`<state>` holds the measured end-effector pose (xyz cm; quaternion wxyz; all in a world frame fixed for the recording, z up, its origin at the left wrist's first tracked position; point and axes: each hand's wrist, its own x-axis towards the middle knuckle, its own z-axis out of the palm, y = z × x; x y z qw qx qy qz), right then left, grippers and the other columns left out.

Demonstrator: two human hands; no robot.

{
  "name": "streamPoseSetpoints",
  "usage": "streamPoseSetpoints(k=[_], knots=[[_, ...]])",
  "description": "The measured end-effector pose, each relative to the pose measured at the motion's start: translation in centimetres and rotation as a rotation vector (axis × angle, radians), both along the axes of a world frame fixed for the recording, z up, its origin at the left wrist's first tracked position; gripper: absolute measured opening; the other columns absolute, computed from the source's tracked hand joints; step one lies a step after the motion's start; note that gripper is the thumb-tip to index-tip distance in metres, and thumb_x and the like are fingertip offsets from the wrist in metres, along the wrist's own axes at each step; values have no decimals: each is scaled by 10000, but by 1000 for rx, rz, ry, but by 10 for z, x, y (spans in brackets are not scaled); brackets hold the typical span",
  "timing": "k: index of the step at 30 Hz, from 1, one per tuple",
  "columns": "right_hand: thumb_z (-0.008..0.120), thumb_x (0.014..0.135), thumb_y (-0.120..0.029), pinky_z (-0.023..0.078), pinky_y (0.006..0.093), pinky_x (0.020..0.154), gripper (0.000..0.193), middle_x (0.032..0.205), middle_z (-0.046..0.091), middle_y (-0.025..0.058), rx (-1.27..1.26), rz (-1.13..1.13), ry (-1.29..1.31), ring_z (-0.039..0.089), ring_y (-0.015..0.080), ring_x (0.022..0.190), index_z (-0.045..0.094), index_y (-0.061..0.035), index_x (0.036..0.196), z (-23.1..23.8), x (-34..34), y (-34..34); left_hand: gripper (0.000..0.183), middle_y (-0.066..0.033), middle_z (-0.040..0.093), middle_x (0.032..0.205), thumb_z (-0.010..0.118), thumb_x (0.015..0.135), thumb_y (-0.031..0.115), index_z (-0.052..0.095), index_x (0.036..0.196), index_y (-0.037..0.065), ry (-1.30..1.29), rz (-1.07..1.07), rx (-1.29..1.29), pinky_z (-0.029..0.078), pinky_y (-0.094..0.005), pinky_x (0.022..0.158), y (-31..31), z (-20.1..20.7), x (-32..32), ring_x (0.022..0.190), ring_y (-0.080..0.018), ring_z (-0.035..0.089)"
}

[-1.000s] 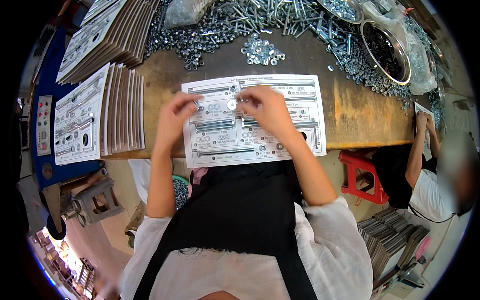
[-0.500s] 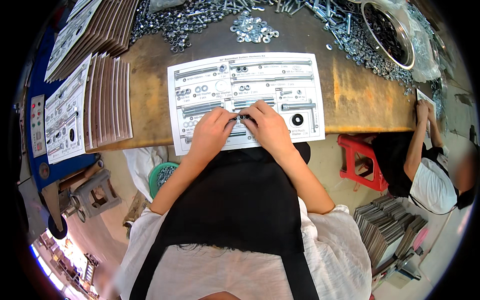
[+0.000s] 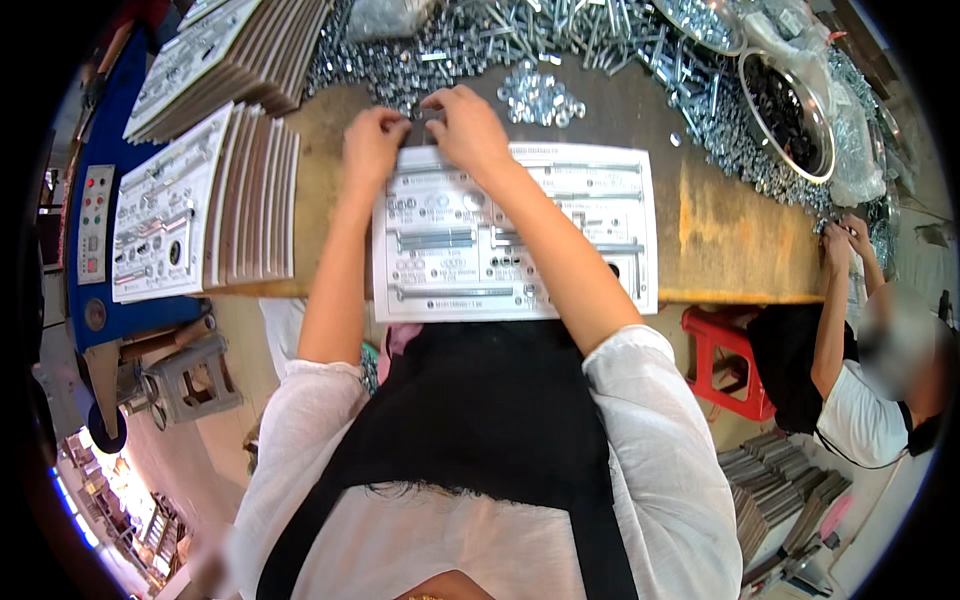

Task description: The person picks various metal fasteners, including bolts, nuts, and washers, from a large pile on a table. They place these items into designated slots on a printed cardboard backing sheet. The person repeats this process, stacking completed sheets and starting new ones.

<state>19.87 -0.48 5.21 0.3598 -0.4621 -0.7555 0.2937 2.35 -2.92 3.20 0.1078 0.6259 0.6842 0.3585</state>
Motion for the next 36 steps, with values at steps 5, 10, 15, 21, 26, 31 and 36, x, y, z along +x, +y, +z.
streamPoseSetpoints(k=[5, 10, 15, 21, 26, 31, 36], knots=[[760, 783, -171, 538, 428, 806, 269, 1074, 597, 115, 36, 15, -227, 638, 342, 977, 671, -141, 1035, -31, -25, 37, 141, -129, 666, 845, 738, 803, 129, 682, 896, 40, 7, 38, -52, 513, -428, 721, -5, -9, -1, 791, -322, 658], [762, 777, -192, 545, 423, 771, 248, 1019, 612, 101, 82, 39, -227, 647, 333, 925, 672, -147, 1003, -24, -35, 35, 114, -123, 648, 878, 717, 810, 107, 655, 874, 36, -84, 12, -95, 502, -436, 750, -4, -9, -8, 833, -325, 646], [695, 778, -157, 550, 422, 751, 119, 883, 661, 109, 120, 47, -225, 659, 337, 867, 706, -113, 888, -30, -35, 43, 140, -149, 670, 834, 736, 782, 96, 668, 882, 24, -130, 3, -5, 513, -410, 718, 3, -23, -7, 770, -313, 660], [629, 753, -139, 572, 380, 691, 116, 850, 662, 95, 372, -1, -512, 679, 271, 858, 739, -122, 723, -36, -51, 45, 162, -179, 644, 851, 738, 775, 106, 641, 865, 11, -118, -1, 40, 497, -446, 729, -2, -28, -12, 811, -372, 639], [710, 784, -140, 545, 410, 739, 120, 921, 623, 92, 208, 14, -285, 640, 299, 942, 714, -122, 903, -29, -47, 32, 141, -150, 628, 822, 730, 773, 45, 630, 863, 2, -184, -17, 36, 502, -403, 688, -1, -28, -9, 739, -306, 629], [718, 796, -126, 548, 397, 728, 144, 893, 658, 102, 172, -64, -251, 670, 301, 844, 717, -94, 937, -40, -46, 34, 157, -129, 624, 808, 736, 776, 40, 635, 891, 3, -30, -45, 89, 503, -373, 662, 1, -25, -8, 690, -258, 616], [757, 810, -170, 554, 306, 678, 204, 826, 737, 125, -252, -144, 293, 706, 180, 703, 755, -41, 968, -15, -30, 33, 195, -68, 664, 815, 738, 829, 73, 664, 995, 2, -334, -10, 21, 491, -287, 643, -3, -17, -33, 677, -134, 601]])
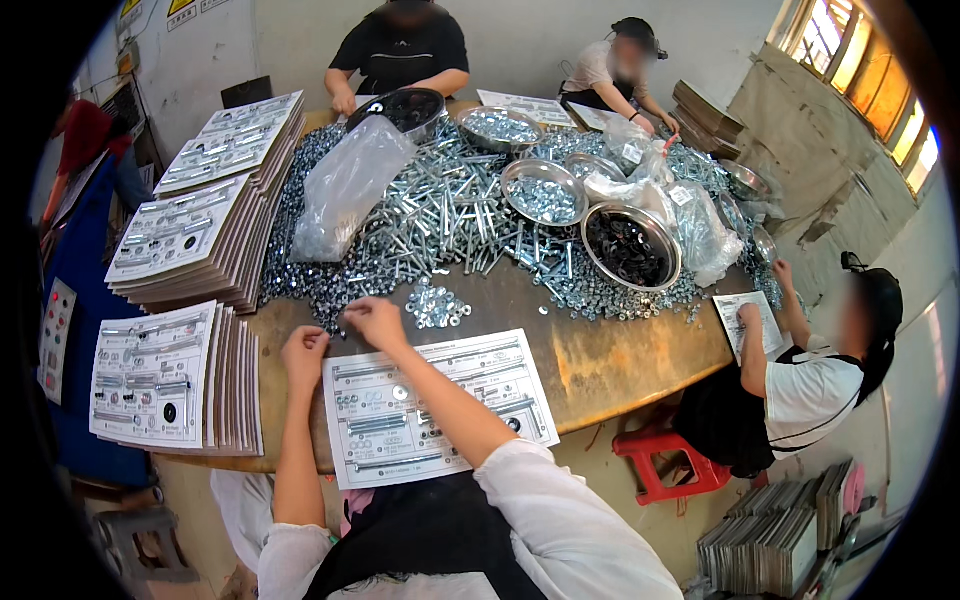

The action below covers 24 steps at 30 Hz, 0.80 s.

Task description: The person picks various metal fasteners, including bolts, nuts, and washers, from a large pile on a table. They place these items into designated slots on a printed cardboard backing sheet. The person repeats this process, stacking completed sheets and starting new ones.

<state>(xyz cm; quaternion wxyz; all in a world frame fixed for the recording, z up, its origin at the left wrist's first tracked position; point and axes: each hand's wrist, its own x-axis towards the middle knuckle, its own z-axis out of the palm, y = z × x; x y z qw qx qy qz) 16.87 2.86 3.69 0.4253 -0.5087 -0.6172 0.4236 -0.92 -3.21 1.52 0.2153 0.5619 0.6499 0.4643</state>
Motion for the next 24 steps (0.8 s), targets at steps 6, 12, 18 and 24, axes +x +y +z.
streamPoseSetpoints(k=[6, 12, 18, 24], knots=[[707, 881, -71, 514, 218, 670, 188, 886, 709, 30, -140, 191, 155, 628, 72, 744, 719, -29, 1064, 38, 60, -84, 174, -13, 688, 903, 718, 888, 89, 670, 1030, 0, -493, -50, -55, 482, -216, 685, -82, 18, -40, 792, -61, 608], [750, 829, -68, 532, 275, 674, 180, 902, 655, 70, 21, 310, -208, 648, 149, 734, 722, -39, 1005, 57, 59, -194, 174, 53, 588, 801, 717, 862, 52, 649, 1022, 35, -296, -137, -268, 421, -201, 641, -176, 32, -12, 715, -28, 513], [711, 843, -135, 536, 407, 662, 166, 926, 597, 89, 214, 405, -435, 645, 322, 786, 661, -78, 991, 20, 31, -212, 198, -72, 615, 860, 733, 772, 47, 652, 952, 63, 220, -278, -74, 485, -335, 693, -193, 40, 23, 774, -230, 601], [697, 853, -120, 538, 420, 684, 167, 948, 599, 99, 239, 351, -464, 648, 328, 807, 654, -79, 1009, 13, 29, -209, 194, -95, 628, 915, 727, 775, 65, 645, 951, 63, 287, -281, -35, 492, -380, 728, -187, 36, 28, 853, -297, 614]])
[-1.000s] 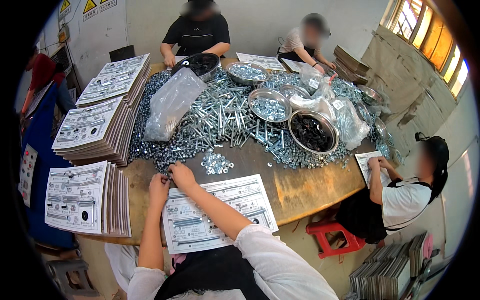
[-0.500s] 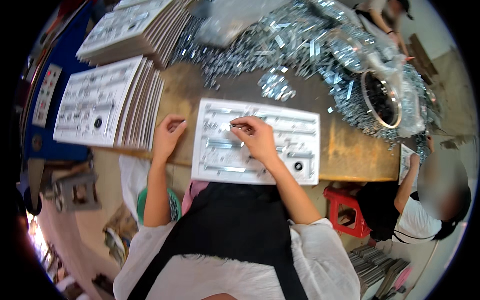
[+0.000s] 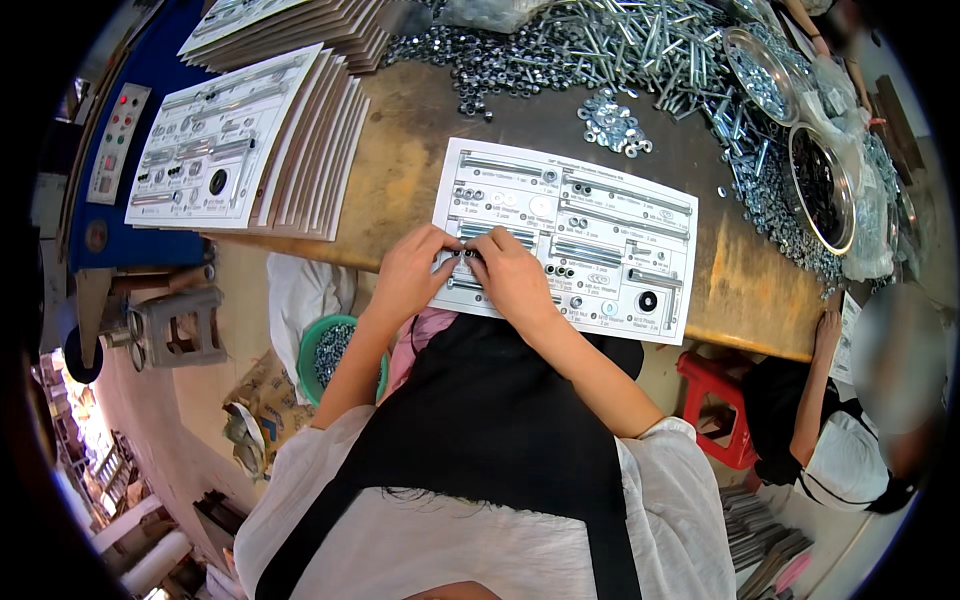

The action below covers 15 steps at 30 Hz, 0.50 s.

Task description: The person picks various metal fasteners, including bolts, nuts, and washers, from a large pile on a table. They place these items into designated slots on a printed cardboard backing sheet. The person repeats this process, stacking completed sheets and starting new ones.

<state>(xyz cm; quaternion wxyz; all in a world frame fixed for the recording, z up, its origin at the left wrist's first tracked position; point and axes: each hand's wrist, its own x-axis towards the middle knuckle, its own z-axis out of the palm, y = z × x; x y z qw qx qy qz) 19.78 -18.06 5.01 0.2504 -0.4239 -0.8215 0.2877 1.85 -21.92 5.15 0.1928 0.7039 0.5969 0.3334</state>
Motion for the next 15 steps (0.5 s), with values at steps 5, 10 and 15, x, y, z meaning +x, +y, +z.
streamPoseSetpoints(k=[5, 10, 15], knots=[[695, 852, -97, 534, 359, 707, 193, 945, 632, 114, -173, -23, 186, 662, 280, 806, 677, -50, 1039, 20, 14, 15, 216, -79, 622, 907, 733, 793, 77, 651, 990, 48, -77, 59, -171, 492, -347, 702, -2, 19, 2, 776, -230, 610], [630, 888, -17, 531, 312, 695, 189, 911, 693, 112, 49, -517, 262, 664, 219, 737, 726, -60, 1045, 23, 107, 111, 238, -87, 622, 930, 715, 844, 138, 687, 1066, 56, -249, -109, -135, 498, -321, 723, 35, 55, 36, 797, -213, 623], [618, 910, -30, 521, 272, 681, 191, 878, 709, 88, -30, -611, 381, 672, 139, 750, 728, -51, 1065, 44, 133, 136, 216, -131, 644, 992, 668, 899, 224, 683, 1024, 49, -5, -180, 7, 507, -403, 770, 162, 18, 113, 904, -313, 638]])
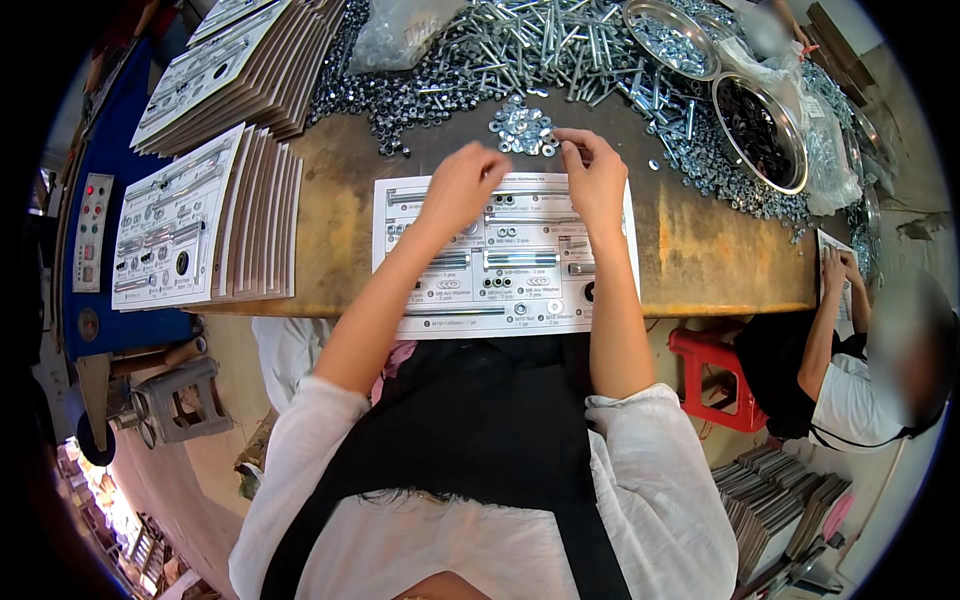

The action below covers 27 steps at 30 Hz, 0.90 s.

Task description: The person picks various metal fasteners, including bolts, nuts, and washers, from a large pile on a table. They place these items into designated slots on a printed cardboard backing sheet. The person repeats this process, stacking completed sheets and starting new ones.

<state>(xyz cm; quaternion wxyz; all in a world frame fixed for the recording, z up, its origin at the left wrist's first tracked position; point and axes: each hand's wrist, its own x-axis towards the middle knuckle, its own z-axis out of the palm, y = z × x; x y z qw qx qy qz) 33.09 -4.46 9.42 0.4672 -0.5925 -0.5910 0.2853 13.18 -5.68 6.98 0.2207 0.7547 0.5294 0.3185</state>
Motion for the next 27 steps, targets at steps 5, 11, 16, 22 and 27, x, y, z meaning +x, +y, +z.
streamPoseSetpoints(k=[5, 11, 16, 22, 27], knots=[[623, 912, -40, 529, 272, 699, 173, 881, 724, 78, -59, 42, 23, 687, 129, 774, 736, -53, 1043, -13, 20, -8, 250, -151, 647, 1005, 699, 866, 252, 650, 967, 29, 109, 210, -40, 511, -446, 792, 60, -40, 51, 947, -349, 638], [687, 851, -108, 543, 346, 732, 166, 898, 701, 109, 68, 83, -156, 688, 247, 810, 739, -70, 1005, -39, 30, 20, 188, -159, 656, 989, 665, 834, 213, 668, 877, 29, 154, 305, -22, 516, -462, 799, 62, -40, 49, 921, -374, 642], [719, 814, -164, 526, 408, 720, 196, 923, 651, 100, 30, 161, -579, 653, 305, 883, 691, -67, 982, -54, 13, 46, 241, 23, 657, 859, 677, 927, 179, 723, 1119, 41, -519, 96, -683, 483, -209, 688, 60, -20, 0, 775, -50, 575], [679, 822, -55, 542, 311, 676, 165, 807, 724, 101, -13, 150, -195, 703, 231, 717, 678, -58, 988, -27, 3, 34, 235, 4, 683, 896, 681, 926, 153, 713, 1103, 3, -911, 55, -738, 486, -201, 697, 13, 4, -15, 762, -54, 579], [710, 864, -42, 518, 219, 677, 193, 839, 730, 65, -208, 233, 324, 661, 78, 753, 653, 1, 1042, 16, -14, -22, 216, 0, 687, 901, 671, 933, 106, 703, 1128, 17, -808, 27, -531, 479, -193, 719, -9, 29, 3, 792, -46, 589]])
